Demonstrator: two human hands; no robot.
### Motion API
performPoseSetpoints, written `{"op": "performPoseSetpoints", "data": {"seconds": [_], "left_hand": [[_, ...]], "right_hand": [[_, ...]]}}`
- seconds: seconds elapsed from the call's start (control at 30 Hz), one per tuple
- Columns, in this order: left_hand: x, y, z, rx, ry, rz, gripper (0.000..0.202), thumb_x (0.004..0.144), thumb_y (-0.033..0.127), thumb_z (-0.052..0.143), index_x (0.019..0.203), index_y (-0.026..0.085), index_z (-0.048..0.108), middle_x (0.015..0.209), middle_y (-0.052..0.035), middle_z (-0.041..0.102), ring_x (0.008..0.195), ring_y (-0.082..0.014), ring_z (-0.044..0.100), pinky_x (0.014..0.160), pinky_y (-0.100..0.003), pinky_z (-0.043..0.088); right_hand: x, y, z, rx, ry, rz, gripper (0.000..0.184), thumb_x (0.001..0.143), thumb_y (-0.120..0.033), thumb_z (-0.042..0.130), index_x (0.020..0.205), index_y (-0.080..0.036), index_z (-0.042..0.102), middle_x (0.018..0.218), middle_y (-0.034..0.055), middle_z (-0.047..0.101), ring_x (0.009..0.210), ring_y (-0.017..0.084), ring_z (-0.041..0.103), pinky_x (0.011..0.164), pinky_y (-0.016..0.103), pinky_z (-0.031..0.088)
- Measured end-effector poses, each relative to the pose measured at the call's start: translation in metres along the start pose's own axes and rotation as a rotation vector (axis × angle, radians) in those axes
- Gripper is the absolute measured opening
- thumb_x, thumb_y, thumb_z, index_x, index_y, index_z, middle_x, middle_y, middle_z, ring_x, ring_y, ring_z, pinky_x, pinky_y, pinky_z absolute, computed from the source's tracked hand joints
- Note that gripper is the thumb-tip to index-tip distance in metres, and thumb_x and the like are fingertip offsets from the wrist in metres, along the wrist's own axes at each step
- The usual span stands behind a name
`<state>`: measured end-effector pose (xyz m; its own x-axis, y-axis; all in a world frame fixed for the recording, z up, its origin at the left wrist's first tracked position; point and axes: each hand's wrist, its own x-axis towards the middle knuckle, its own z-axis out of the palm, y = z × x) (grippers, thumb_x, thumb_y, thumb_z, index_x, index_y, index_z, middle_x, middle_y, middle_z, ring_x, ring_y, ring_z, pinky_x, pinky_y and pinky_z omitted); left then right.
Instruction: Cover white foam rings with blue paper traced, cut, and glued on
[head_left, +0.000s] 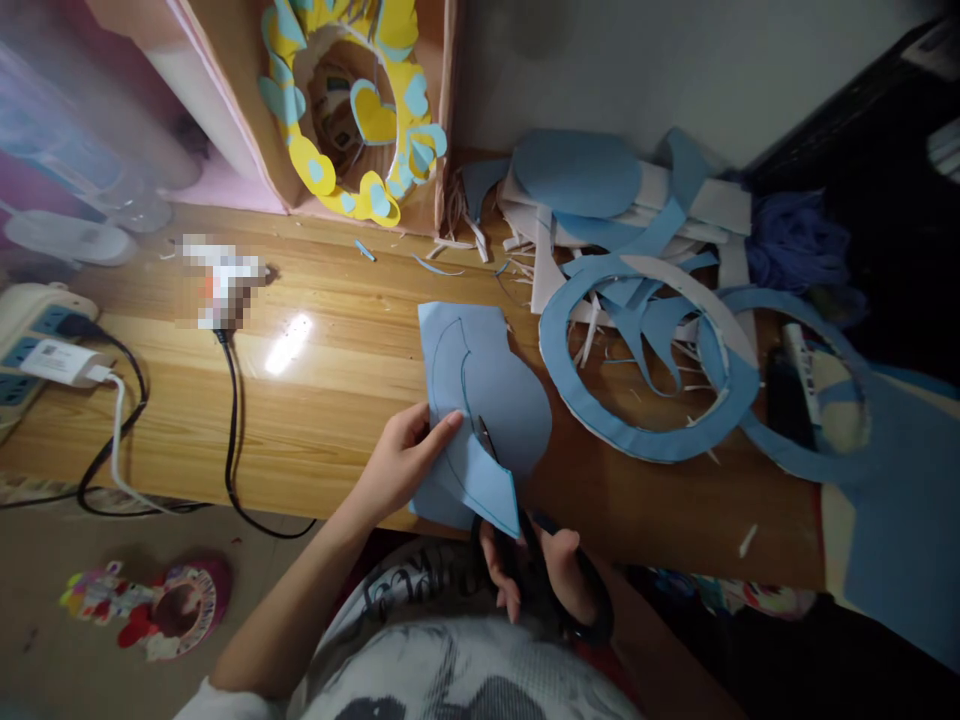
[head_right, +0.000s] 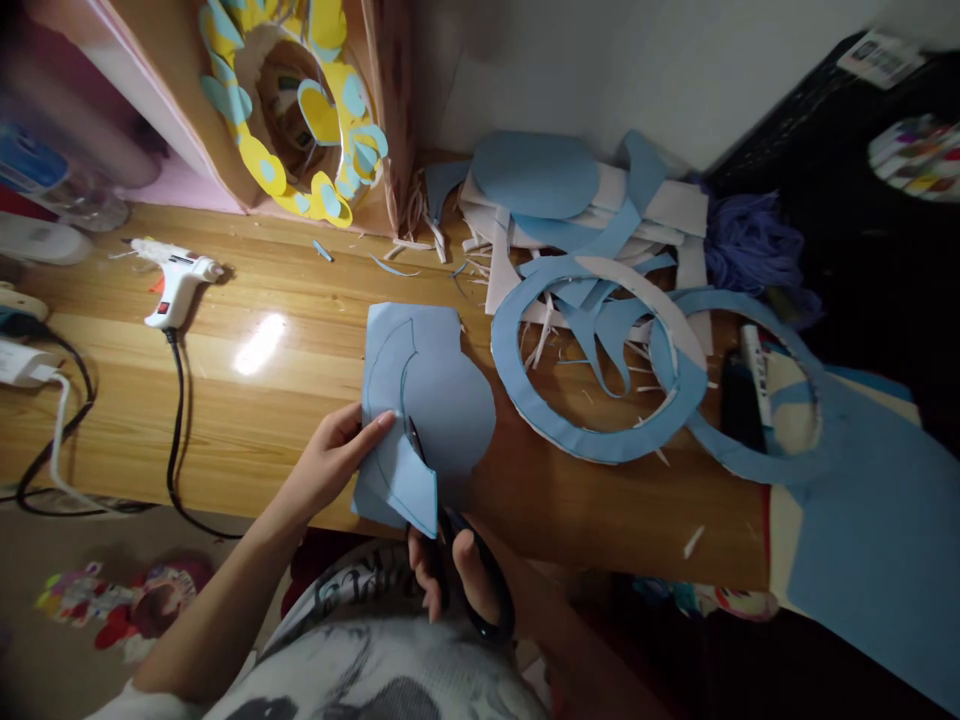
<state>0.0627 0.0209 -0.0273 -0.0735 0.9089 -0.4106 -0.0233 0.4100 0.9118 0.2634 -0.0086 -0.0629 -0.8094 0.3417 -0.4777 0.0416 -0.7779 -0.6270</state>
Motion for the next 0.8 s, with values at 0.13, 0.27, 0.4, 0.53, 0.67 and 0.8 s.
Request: {"op": "performPoseSetpoints", "data": {"seconds": [0.13, 0.27, 0.4, 0.53, 0.67, 0.8], "left_hand": [[-0.004, -0.004, 0.004, -0.085, -0.079, -0.037, 0.037, 0.080, 0.052, 0.057, 0.074, 0.015, 0.054, 0.064, 0.0032, 0.048, 0.058, -0.0088, 0.041, 0.052, -0.020, 0.033], [-0.007, -0.007, 0.005, -0.161, -0.091, -0.050, 0.035, 0.080, 0.050, 0.060, 0.075, 0.015, 0.056, 0.066, 0.0028, 0.052, 0.059, -0.0085, 0.044, 0.053, -0.020, 0.035], [-0.007, -0.008, 0.007, -0.186, -0.061, -0.045, 0.035, 0.079, 0.049, 0.061, 0.077, 0.014, 0.058, 0.067, 0.0014, 0.056, 0.060, -0.0095, 0.047, 0.055, -0.021, 0.038], [-0.008, -0.007, 0.009, -0.191, -0.039, -0.029, 0.035, 0.078, 0.049, 0.062, 0.077, 0.014, 0.059, 0.069, -0.0003, 0.058, 0.062, -0.0107, 0.050, 0.057, -0.022, 0.040], [-0.008, -0.008, 0.010, -0.188, -0.037, -0.036, 0.036, 0.077, 0.050, 0.063, 0.075, 0.014, 0.059, 0.066, -0.0001, 0.057, 0.060, -0.0106, 0.049, 0.054, -0.021, 0.039], [-0.009, -0.007, 0.010, -0.199, -0.043, -0.042, 0.037, 0.076, 0.050, 0.064, 0.075, 0.014, 0.060, 0.067, -0.0009, 0.060, 0.060, -0.0109, 0.050, 0.055, -0.022, 0.041]], "right_hand": [[-0.004, -0.005, 0.011, 0.035, 0.024, -0.040, 0.083, 0.051, -0.096, 0.030, 0.075, -0.020, 0.053, 0.045, -0.0055, 0.044, 0.033, 0.007, 0.042, 0.044, 0.021, 0.047], [-0.006, -0.006, 0.010, -0.017, 0.049, -0.034, 0.077, 0.054, -0.093, 0.036, 0.073, -0.021, 0.052, 0.044, -0.0056, 0.042, 0.033, 0.008, 0.042, 0.043, 0.022, 0.046], [-0.003, -0.001, 0.009, -0.055, 0.080, -0.057, 0.077, 0.053, -0.094, 0.033, 0.071, -0.021, 0.047, 0.041, -0.0064, 0.040, 0.029, 0.007, 0.040, 0.039, 0.021, 0.044], [0.000, 0.005, 0.005, -0.054, 0.076, -0.095, 0.076, 0.054, -0.094, 0.035, 0.072, -0.021, 0.045, 0.042, -0.0073, 0.041, 0.030, 0.007, 0.041, 0.038, 0.019, 0.043], [-0.001, 0.006, -0.006, -0.067, -0.030, -0.045, 0.075, 0.052, -0.093, 0.041, 0.072, -0.020, 0.046, 0.042, -0.0054, 0.047, 0.032, 0.011, 0.048, 0.038, 0.024, 0.046], [-0.003, 0.002, -0.010, -0.084, 0.007, 0.012, 0.076, 0.049, -0.092, 0.044, 0.072, -0.020, 0.048, 0.042, -0.0053, 0.048, 0.033, 0.012, 0.051, 0.037, 0.023, 0.044]]}}
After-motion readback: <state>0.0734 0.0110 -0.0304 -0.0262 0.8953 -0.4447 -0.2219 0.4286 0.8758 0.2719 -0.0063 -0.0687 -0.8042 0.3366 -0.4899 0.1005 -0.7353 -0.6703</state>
